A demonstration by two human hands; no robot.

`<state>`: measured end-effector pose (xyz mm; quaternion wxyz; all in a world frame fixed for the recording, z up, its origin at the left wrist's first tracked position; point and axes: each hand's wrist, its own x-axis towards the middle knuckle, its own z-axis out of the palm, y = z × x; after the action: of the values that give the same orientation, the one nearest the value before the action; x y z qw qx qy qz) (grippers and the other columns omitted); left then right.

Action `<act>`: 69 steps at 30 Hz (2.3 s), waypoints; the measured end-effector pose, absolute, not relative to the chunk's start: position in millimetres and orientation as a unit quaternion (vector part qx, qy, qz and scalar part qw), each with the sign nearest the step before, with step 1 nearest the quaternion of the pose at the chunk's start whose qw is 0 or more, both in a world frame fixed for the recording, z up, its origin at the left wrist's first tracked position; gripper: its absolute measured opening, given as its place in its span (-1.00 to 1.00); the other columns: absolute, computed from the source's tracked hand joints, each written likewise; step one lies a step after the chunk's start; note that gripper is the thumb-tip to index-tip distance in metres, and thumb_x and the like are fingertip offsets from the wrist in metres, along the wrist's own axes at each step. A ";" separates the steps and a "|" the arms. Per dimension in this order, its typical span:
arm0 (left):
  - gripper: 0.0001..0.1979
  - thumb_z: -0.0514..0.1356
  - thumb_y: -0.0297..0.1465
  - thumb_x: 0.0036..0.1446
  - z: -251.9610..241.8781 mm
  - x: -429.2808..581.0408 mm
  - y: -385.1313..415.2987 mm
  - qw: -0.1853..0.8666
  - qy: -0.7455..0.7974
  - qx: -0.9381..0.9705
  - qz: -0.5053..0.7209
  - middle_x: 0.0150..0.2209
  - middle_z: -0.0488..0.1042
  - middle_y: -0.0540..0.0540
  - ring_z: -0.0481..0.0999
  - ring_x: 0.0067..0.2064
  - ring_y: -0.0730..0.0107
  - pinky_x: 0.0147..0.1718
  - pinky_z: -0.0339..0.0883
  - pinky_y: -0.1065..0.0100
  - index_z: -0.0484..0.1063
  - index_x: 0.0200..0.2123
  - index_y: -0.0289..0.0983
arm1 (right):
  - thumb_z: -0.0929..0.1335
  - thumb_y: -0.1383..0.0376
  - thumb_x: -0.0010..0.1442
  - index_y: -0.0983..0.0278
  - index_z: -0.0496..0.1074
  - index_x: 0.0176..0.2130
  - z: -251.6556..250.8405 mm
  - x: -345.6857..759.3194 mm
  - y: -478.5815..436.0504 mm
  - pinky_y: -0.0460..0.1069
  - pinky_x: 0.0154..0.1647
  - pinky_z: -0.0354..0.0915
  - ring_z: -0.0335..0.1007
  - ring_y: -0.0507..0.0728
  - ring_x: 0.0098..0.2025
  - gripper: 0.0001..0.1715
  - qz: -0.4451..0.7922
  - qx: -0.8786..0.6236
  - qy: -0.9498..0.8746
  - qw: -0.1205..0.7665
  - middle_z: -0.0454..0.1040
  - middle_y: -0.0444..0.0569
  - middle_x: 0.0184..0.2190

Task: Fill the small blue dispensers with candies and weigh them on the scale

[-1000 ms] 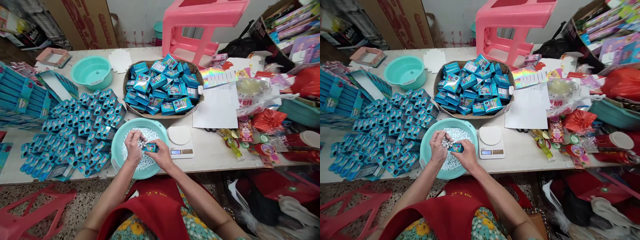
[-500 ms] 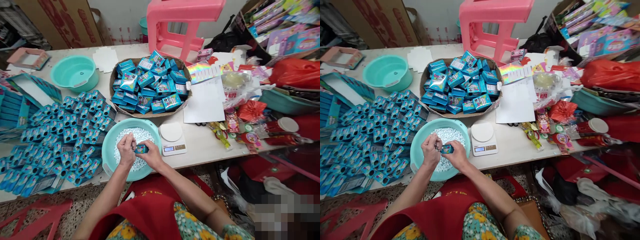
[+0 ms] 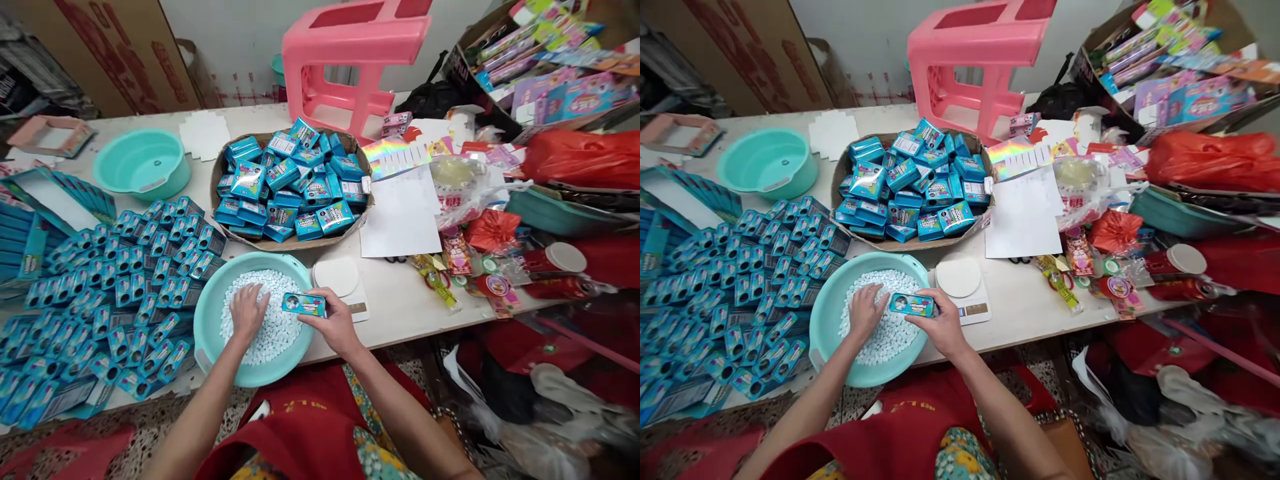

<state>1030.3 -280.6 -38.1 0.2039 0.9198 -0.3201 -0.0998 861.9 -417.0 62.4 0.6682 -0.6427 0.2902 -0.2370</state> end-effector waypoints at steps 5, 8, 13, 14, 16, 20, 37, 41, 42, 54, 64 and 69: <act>-0.53 0.04 -0.06 0.18 -51.0 988.3 -294.9 0.092 -0.354 0.926 -0.091 -0.03 0.37 -0.26 0.31 -0.02 0.04 -0.09 0.23 0.10 0.40 -0.01 -0.24 | 0.52 0.22 -0.09 0.20 0.43 -0.16 56.4 848.4 -453.0 0.02 -0.14 0.36 0.41 0.12 -0.17 -0.55 -0.290 -0.630 0.339 0.636 0.43 -0.07 -0.19; -0.64 -0.06 -0.16 0.26 -52.6 969.9 -299.2 0.089 -0.454 0.874 -0.144 -0.21 0.42 -0.16 0.38 -0.13 0.22 -0.18 0.25 0.27 0.43 -0.18 -0.24 | 0.51 0.20 -0.09 0.23 0.41 -0.16 34.7 849.0 -474.0 0.05 -0.10 0.35 0.41 0.14 -0.16 -0.53 -0.328 -0.623 0.372 0.604 0.45 -0.05 -0.19; -0.70 -0.06 -0.22 0.27 -60.6 970.4 -295.0 0.123 -0.442 0.863 -0.209 -0.30 0.46 -0.07 0.47 -0.24 0.32 -0.27 0.24 0.36 0.39 -0.26 -0.23 | 0.49 0.13 -0.08 0.26 0.37 -0.16 -7.1 851.6 -501.0 0.13 -0.05 0.34 0.41 0.17 -0.16 -0.49 -0.334 -0.624 0.437 0.555 0.45 -0.01 -0.21; -0.72 -0.05 -0.22 0.26 -61.3 972.5 -293.4 0.140 -0.439 0.860 -0.220 -0.29 0.48 -0.07 0.48 -0.24 0.32 -0.26 0.24 0.36 0.39 -0.26 -0.22 | 0.48 0.12 -0.07 0.26 0.36 -0.14 -9.4 850.0 -504.8 0.15 -0.01 0.32 0.40 0.18 -0.12 -0.48 -0.324 -0.639 0.435 0.545 0.45 0.01 -0.18; -0.74 -0.03 -0.23 0.25 -60.2 975.6 -290.4 0.166 -0.441 0.851 -0.230 -0.27 0.50 -0.07 0.49 -0.23 0.31 -0.24 0.26 0.35 0.40 -0.25 -0.21 | 0.47 0.12 -0.04 0.24 0.33 -0.07 -4.2 847.1 -512.5 0.21 0.10 0.23 0.33 0.22 0.02 -0.44 -0.318 -0.685 0.418 0.505 0.41 0.05 -0.05; -0.72 -0.04 -0.26 0.25 -48.5 976.8 -284.9 0.151 -0.478 0.836 -0.223 -0.30 0.50 -0.08 0.50 -0.24 0.27 -0.28 0.28 0.34 0.43 -0.27 -0.19 | 0.41 0.14 0.06 0.20 0.29 0.03 31.2 862.5 -540.9 0.22 0.16 0.16 0.24 0.23 0.12 -0.45 -0.362 -0.771 0.358 0.382 0.35 0.08 0.03; -0.53 0.06 -0.20 0.17 -65.9 998.7 -295.1 0.117 -0.642 0.744 -0.139 0.30 0.09 -0.17 -0.09 0.33 -0.08 0.22 -0.24 -0.14 0.29 0.15 -0.11 | 0.30 0.36 0.11 0.38 0.28 0.06 33.6 1045.7 -656.8 0.23 0.12 0.09 0.21 0.34 0.08 -0.51 -0.157 -0.950 0.237 0.129 0.36 0.22 0.02; -0.56 0.09 -0.26 0.15 -80.4 1006.9 -306.1 0.140 -0.580 0.794 -0.118 0.20 0.23 -0.25 0.12 0.23 -0.13 0.13 0.00 -0.09 0.33 0.11 -0.18 | 0.26 0.19 0.21 0.33 0.22 0.13 61.3 1025.5 -666.5 0.18 0.16 0.15 0.21 0.24 0.14 -0.48 -0.247 -0.920 0.220 0.209 0.33 0.13 0.08; -0.59 0.11 -0.26 0.14 -82.1 1007.1 -306.8 0.142 -0.571 0.799 -0.125 0.16 0.28 -0.27 0.20 0.17 -0.12 0.08 0.07 -0.07 0.36 0.07 -0.19 | 0.25 0.14 0.23 0.30 0.21 0.14 71.5 1015.5 -663.8 0.18 0.18 0.14 0.20 0.22 0.17 -0.46 -0.271 -0.910 0.210 0.233 0.32 0.10 0.10; -0.76 0.22 -0.22 -0.05 -32.2 1007.2 -276.2 0.535 -0.078 0.756 -0.368 -0.48 0.41 -0.02 0.35 -0.52 0.44 -0.55 0.19 0.44 0.42 -0.36 -0.27 | 0.53 0.08 -0.15 0.25 0.39 -0.16 90.2 879.9 -481.7 0.05 -0.20 0.40 0.44 0.15 -0.24 -0.42 -0.193 -0.714 0.308 0.598 0.50 -0.06 -0.30; -0.78 0.14 -0.23 0.00 69.5 1011.3 -285.3 0.795 0.029 0.483 -0.366 -0.44 0.43 -0.05 0.47 -0.43 0.38 -0.53 0.32 0.39 0.36 -0.42 -0.28 | 0.49 0.13 -0.07 0.21 0.40 -0.24 43.9 891.3 -387.2 0.09 -0.17 0.28 0.37 0.20 -0.19 -0.60 -0.128 -0.826 0.279 0.472 0.48 -0.05 -0.27; -0.82 0.21 -0.30 0.00 67.4 1004.8 -296.8 0.808 0.021 0.523 -0.272 -0.49 0.42 0.01 0.47 -0.44 0.42 -0.39 0.37 0.36 0.32 -0.48 -0.29 | 0.45 0.31 -0.03 0.21 0.39 -0.21 48.0 904.1 -373.0 0.12 -0.08 0.25 0.32 0.22 -0.12 -0.68 -0.109 -0.868 0.228 0.428 0.48 -0.04 -0.23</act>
<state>1004.8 -296.8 67.4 0.8076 0.5228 0.0215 -0.2722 904.1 -373.0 48.0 0.4277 -0.8677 0.2285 -0.1095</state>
